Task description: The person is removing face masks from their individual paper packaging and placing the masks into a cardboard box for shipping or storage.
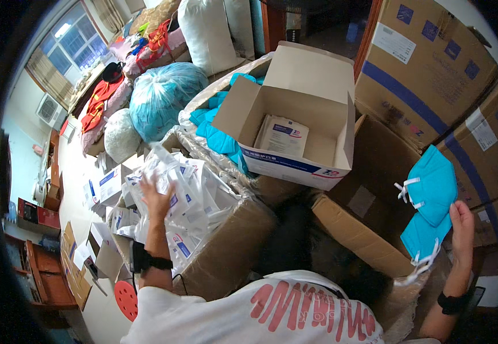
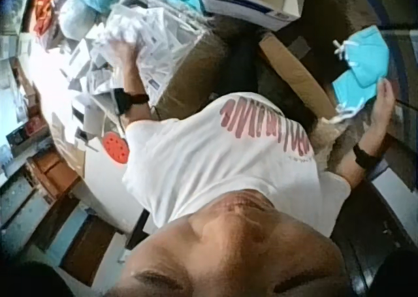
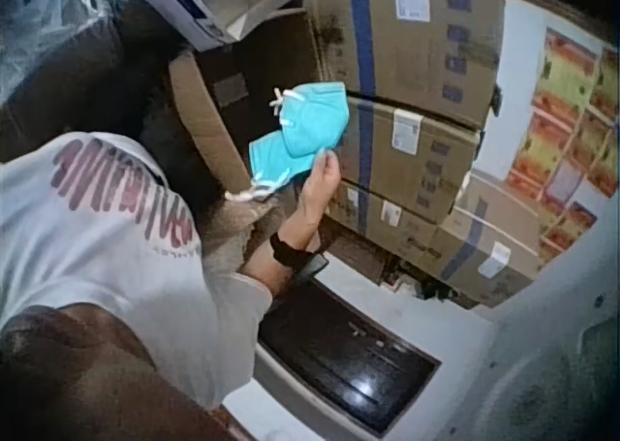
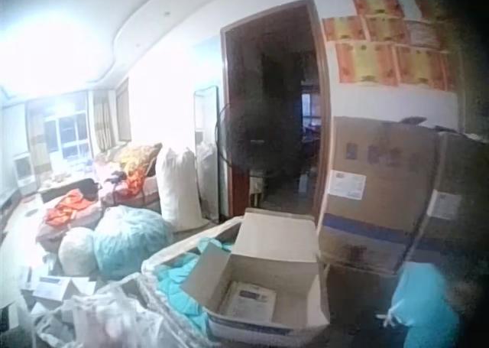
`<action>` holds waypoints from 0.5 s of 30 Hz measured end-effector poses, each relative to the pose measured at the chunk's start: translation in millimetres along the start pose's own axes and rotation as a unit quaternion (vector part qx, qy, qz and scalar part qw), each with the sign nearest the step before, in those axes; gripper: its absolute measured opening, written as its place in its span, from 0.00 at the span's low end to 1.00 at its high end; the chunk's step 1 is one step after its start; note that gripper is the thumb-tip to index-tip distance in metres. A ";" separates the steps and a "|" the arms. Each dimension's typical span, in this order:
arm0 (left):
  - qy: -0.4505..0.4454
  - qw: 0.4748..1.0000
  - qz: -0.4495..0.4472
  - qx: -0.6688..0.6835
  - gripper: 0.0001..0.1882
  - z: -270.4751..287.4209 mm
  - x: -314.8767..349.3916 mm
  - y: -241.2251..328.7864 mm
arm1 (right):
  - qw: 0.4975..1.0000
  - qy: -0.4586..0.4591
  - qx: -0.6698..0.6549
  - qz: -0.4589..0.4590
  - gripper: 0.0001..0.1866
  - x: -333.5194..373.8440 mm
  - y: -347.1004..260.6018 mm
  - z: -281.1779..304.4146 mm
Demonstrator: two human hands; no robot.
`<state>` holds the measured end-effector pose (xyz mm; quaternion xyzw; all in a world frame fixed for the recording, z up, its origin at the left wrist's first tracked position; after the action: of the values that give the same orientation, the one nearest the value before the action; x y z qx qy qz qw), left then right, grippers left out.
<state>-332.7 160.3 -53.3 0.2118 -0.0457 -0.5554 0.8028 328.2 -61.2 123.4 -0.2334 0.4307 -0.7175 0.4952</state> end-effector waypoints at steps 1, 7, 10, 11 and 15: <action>-0.044 0.995 -0.078 -0.046 0.40 -13.4 9.6 14.9 | 1.000 0.003 0.003 -0.003 0.09 3.5 -0.6 -3.5; -0.360 0.925 0.017 -0.122 0.49 -142.9 23.3 -92.0 | 0.995 -0.008 -0.068 -0.069 0.09 7.3 12.2 -13.4; -0.417 0.894 0.062 -0.154 0.48 -167.3 29.5 -76.1 | 0.994 0.057 -0.010 -0.091 0.10 29.1 30.1 13.8; -0.441 0.876 0.081 -0.180 0.48 -177.3 32.5 -78.8 | 0.993 0.062 -0.004 -0.098 0.10 37.8 30.3 17.8; -0.427 0.868 0.087 -0.237 0.49 -237.8 38.4 -102.6 | 0.968 0.135 0.091 -0.193 0.09 73.9 29.2 29.7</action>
<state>-334.3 164.0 -315.1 -0.2475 -0.2692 -0.5138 0.7761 336.1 -144.1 107.3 -0.1669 0.3729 -0.8606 0.3039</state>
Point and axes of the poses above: each hand's wrist, its own x-axis away from the middle knuckle, its own z-axis out of the back of the hand, y = z × x, the point moved 6 cm from there along -x, towards the middle knuckle, and after that the axes turned 4 degrees about z, right-handed, at the moved point
